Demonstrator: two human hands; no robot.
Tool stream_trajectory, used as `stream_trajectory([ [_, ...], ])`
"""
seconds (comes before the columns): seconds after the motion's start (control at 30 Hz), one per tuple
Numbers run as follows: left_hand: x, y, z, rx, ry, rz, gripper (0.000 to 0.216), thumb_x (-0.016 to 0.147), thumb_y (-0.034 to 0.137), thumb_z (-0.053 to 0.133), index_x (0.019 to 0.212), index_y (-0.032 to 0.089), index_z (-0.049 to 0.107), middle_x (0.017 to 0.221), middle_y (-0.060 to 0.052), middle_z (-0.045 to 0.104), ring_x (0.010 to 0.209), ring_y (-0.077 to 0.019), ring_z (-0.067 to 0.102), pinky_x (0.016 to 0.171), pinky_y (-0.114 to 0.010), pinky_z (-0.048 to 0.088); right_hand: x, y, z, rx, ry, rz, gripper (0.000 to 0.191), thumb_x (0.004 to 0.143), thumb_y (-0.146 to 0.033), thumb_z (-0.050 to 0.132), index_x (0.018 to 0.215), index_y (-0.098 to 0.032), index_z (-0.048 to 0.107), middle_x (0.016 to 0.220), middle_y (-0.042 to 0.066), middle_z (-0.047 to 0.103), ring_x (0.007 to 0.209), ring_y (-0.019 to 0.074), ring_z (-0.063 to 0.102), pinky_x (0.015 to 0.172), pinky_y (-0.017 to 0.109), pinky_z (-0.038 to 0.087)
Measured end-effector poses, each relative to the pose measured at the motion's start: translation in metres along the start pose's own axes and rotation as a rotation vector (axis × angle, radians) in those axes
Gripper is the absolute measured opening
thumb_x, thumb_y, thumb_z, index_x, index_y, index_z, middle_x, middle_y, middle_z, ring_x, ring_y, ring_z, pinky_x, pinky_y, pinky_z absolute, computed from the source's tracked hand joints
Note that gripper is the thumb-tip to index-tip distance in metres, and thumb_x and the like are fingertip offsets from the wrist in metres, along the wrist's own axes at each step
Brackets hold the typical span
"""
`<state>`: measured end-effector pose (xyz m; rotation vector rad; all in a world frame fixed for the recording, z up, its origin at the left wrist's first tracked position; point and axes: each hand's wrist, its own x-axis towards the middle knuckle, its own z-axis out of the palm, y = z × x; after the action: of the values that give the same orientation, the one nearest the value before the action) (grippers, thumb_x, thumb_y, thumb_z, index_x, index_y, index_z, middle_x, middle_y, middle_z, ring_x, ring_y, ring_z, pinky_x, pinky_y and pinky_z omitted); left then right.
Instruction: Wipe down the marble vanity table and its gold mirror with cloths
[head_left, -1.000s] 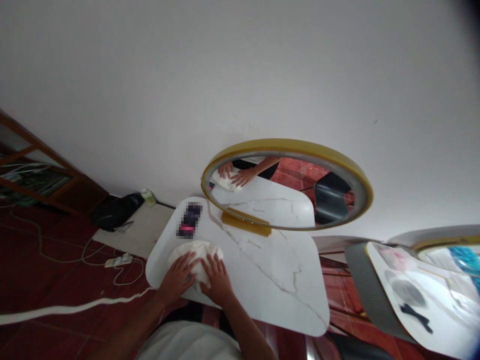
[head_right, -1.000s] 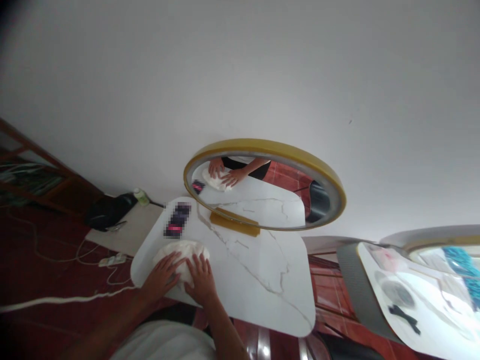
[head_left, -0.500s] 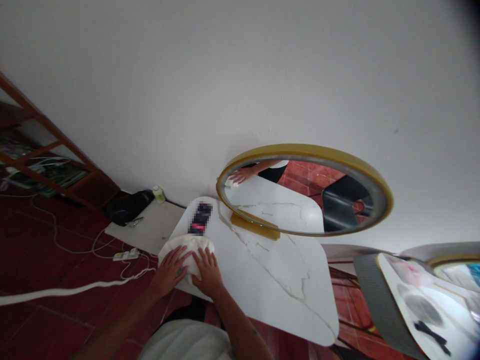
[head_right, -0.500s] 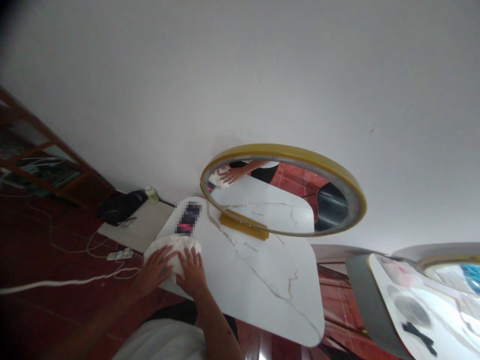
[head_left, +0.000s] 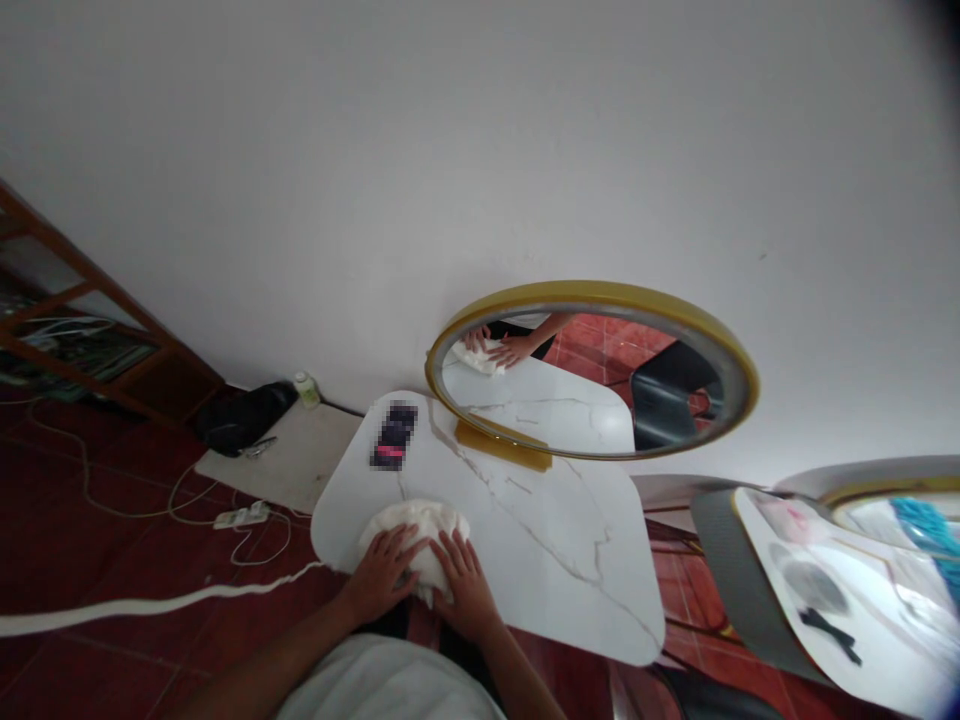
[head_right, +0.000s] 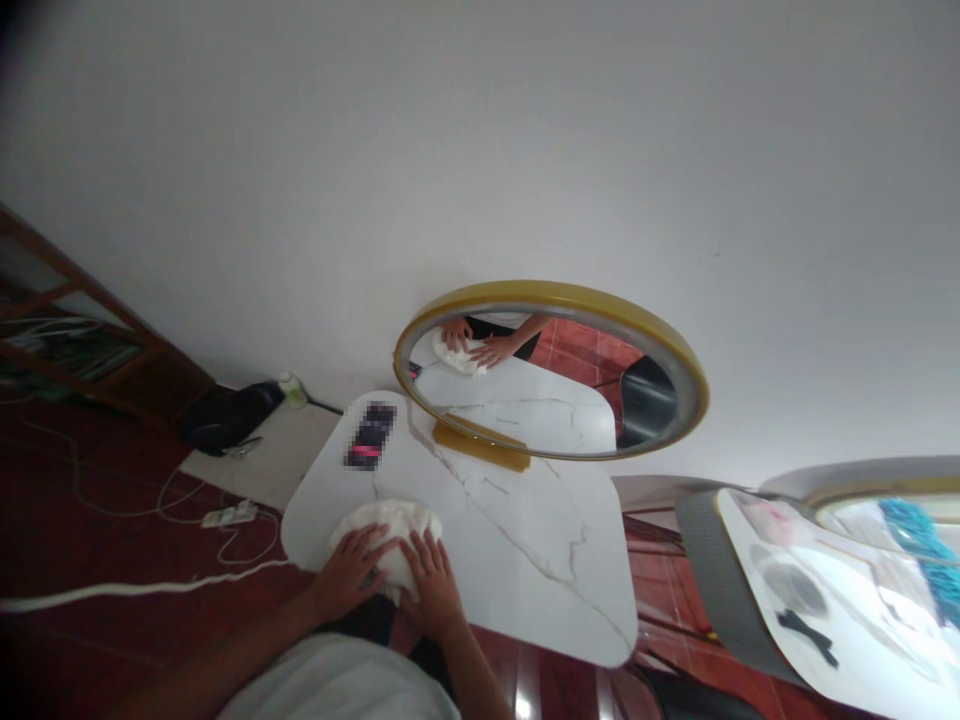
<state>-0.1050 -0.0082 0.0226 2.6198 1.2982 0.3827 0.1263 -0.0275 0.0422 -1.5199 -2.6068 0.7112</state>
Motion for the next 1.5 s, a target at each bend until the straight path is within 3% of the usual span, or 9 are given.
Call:
stream_trajectory([
  [0.2, 0.005, 0.004, -0.001, -0.058, -0.016, 0.002, 0.053, 0.09, 0.04, 0.042, 0.141, 0.032, 0.03, 0.138, -0.004, 0.044, 0.125, -0.024, 0.037, 0.101, -0.041, 0.031, -0.005, -0.002, 0.003, -0.007, -0.008, 0.052, 0.081, 0.08, -0.033, 0.053, 0.148, -0.028, 0.009, 0.153, -0.003, 0.006, 0.141, 0.026, 0.004, 0.113, 0.047, 0.014],
  [0.47, -0.03, -0.032, -0.004, 0.023, 0.1, -0.134, 0.046, 0.088, 0.037, 0.044, 0.134, 0.03, 0.044, 0.135, -0.004, 0.048, 0.123, -0.0238, 0.041, 0.101, -0.04, 0.033, 0.039, -0.038, -0.001, 0.019, -0.053, -0.068, 0.079, 0.086, -0.053, 0.047, 0.147, -0.028, 0.005, 0.154, -0.002, 0.002, 0.14, 0.0281, 0.004, 0.113, 0.046, 0.012],
  [0.63, -0.051, -0.054, -0.01, 0.044, 0.133, -0.241, 0.045, 0.087, 0.038, 0.045, 0.132, 0.03, 0.046, 0.135, -0.003, 0.048, 0.122, -0.024, 0.041, 0.1, -0.04, 0.034, 0.06, -0.066, -0.011, 0.002, 0.007, -0.153, 0.077, 0.089, -0.053, 0.044, 0.147, -0.027, 0.002, 0.154, -0.001, 0.003, 0.14, 0.0265, 0.006, 0.114, 0.044, 0.013],
  [0.8, -0.053, -0.056, -0.014, 0.028, 0.122, -0.287, 0.045, 0.087, 0.036, 0.046, 0.131, 0.03, 0.046, 0.133, -0.002, 0.049, 0.122, -0.0228, 0.042, 0.101, -0.04, 0.034, 0.063, -0.07, -0.013, 0.0, 0.019, -0.18, 0.075, 0.091, -0.052, 0.042, 0.147, -0.026, 0.001, 0.154, 0.0, 0.005, 0.14, 0.0262, 0.007, 0.113, 0.044, 0.015],
  [1.13, -0.028, -0.017, 0.006, 0.044, 0.121, -0.273, 0.044, 0.087, 0.038, 0.046, 0.131, 0.03, 0.047, 0.134, -0.004, 0.048, 0.124, -0.0241, 0.041, 0.101, -0.042, 0.034, 0.027, -0.036, -0.029, 0.028, -0.005, -0.143, 0.07, 0.092, -0.051, 0.038, 0.147, -0.027, 0.002, 0.154, -0.001, 0.006, 0.14, 0.0248, 0.007, 0.114, 0.041, 0.013],
  [1.27, -0.005, 0.009, 0.015, 0.05, 0.141, -0.195, 0.044, 0.088, 0.039, 0.045, 0.132, 0.03, 0.046, 0.133, -0.004, 0.049, 0.123, -0.0249, 0.042, 0.1, -0.042, 0.035, 0.001, -0.007, -0.037, 0.05, -0.002, -0.096, 0.072, 0.091, -0.052, 0.041, 0.147, -0.028, 0.004, 0.154, -0.004, 0.003, 0.14, 0.0244, 0.007, 0.114, 0.04, 0.013],
  [1.5, 0.042, 0.061, 0.024, -0.059, 0.051, -0.048, 0.05, 0.09, 0.04, 0.044, 0.139, 0.032, 0.036, 0.137, -0.003, 0.046, 0.126, -0.0233, 0.04, 0.102, -0.04, 0.036, -0.044, 0.051, -0.029, 0.061, -0.03, 0.041, 0.08, 0.084, -0.044, 0.051, 0.147, -0.03, 0.004, 0.153, -0.004, 0.004, 0.141, 0.0247, 0.006, 0.114, 0.043, 0.012],
])
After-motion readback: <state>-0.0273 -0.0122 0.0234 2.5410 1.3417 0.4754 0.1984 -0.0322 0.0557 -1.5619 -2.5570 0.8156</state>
